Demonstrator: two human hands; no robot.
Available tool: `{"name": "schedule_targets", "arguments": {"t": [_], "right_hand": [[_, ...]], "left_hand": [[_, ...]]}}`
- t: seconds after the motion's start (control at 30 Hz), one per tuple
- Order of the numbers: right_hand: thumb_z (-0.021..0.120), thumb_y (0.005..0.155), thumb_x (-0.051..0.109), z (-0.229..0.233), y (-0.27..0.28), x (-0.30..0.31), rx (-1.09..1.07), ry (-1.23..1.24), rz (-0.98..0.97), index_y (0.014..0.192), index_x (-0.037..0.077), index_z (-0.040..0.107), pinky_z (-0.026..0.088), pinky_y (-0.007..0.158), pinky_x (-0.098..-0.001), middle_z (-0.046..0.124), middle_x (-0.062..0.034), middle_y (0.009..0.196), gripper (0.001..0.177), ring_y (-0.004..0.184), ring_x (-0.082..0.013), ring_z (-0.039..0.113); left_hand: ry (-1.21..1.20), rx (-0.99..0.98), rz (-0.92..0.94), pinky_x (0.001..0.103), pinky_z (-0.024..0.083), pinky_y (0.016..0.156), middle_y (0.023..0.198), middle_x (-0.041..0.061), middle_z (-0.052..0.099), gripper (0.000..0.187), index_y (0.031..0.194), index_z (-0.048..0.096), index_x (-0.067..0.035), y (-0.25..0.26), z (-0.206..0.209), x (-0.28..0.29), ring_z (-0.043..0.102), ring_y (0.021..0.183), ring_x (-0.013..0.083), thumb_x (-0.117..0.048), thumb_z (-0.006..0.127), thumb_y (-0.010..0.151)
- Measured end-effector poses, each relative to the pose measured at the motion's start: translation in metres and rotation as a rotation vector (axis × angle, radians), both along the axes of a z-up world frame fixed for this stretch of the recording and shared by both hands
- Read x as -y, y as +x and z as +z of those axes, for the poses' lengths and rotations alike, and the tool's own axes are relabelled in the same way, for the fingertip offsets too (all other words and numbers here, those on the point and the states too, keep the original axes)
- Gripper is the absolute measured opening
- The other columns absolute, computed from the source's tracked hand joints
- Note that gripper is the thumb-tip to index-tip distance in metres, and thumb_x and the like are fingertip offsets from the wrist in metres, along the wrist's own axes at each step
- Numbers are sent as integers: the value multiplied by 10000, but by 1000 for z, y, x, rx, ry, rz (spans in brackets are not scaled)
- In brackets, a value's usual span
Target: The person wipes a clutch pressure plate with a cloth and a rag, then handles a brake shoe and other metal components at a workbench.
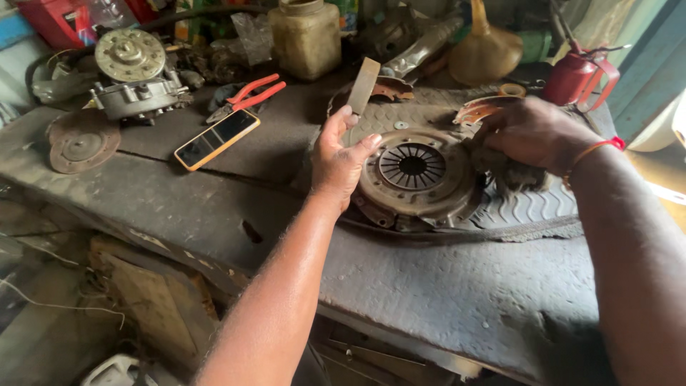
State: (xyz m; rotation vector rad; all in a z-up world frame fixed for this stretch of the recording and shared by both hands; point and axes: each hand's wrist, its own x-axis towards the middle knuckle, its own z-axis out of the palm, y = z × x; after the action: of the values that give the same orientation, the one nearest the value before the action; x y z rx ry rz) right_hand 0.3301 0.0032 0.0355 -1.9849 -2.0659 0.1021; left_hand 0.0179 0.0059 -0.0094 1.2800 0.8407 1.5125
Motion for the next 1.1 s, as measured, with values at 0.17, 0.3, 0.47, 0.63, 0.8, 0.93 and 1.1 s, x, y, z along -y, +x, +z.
{"name": "schedule_targets", "arguments": {"t": [0.17,0.3,0.47,0.63,0.8,0.93,1.1], "right_hand": [[551,926,17,57,10,40,-566,963,65,1049,99,776,586,758,-231,754,-10,970,269,828,-89,719],[618,849,50,59,-6,83,-587,790,89,948,132,756,574,733,-255,732,9,879,189,748,-100,698],[675,912,42,47,-1,86,-456,686,-83,1039,192,825,590,854,-282,791,-30,979,247,828,-131,744],[739,871,180,36,-7,76,-308,319,-43,1016,230,840,582,775,-328,793,-46,952,183,779,-183,733],[708,840,230,17,-29,68,-349,50,-14,1028,228,826,607,775,-369,801,-79,914,222,794,-227,772],[714,815,246,5,-36,76,-164,180,85,1031,222,836,584,776,-407,777,-112,943,249,836,-293,742],[714,853,260,3,-31,80,-291,47,-12,1027,204,824,586,752,-388,784,-103,884,213,781,-250,757]], "left_hand": [[217,-237,211,303,502,1020,1291,103,666,571,1358,607,10,0,1,0,632,1190,191,-172,770,842],[204,-186,158,311,502,1030,1269,114,681,522,1319,636,11,-1,-3,-4,634,1174,195,-200,760,858],[-99,-266,36,321,536,921,1201,115,699,601,1322,618,-29,4,-2,-5,678,1031,211,-215,776,773],[-34,-322,-29,317,539,937,1193,127,714,661,1320,610,11,7,-13,-19,681,1065,203,-204,839,738],[13,-408,25,311,520,968,1218,138,713,622,1283,664,23,6,-16,-22,669,1109,203,-224,849,742],[-30,-370,-13,316,551,940,1194,139,719,625,1280,652,14,5,-12,-19,691,1074,210,-223,834,731],[29,-407,5,315,531,948,1188,142,720,606,1263,672,23,4,-16,-25,674,1079,205,-223,842,736]]}}
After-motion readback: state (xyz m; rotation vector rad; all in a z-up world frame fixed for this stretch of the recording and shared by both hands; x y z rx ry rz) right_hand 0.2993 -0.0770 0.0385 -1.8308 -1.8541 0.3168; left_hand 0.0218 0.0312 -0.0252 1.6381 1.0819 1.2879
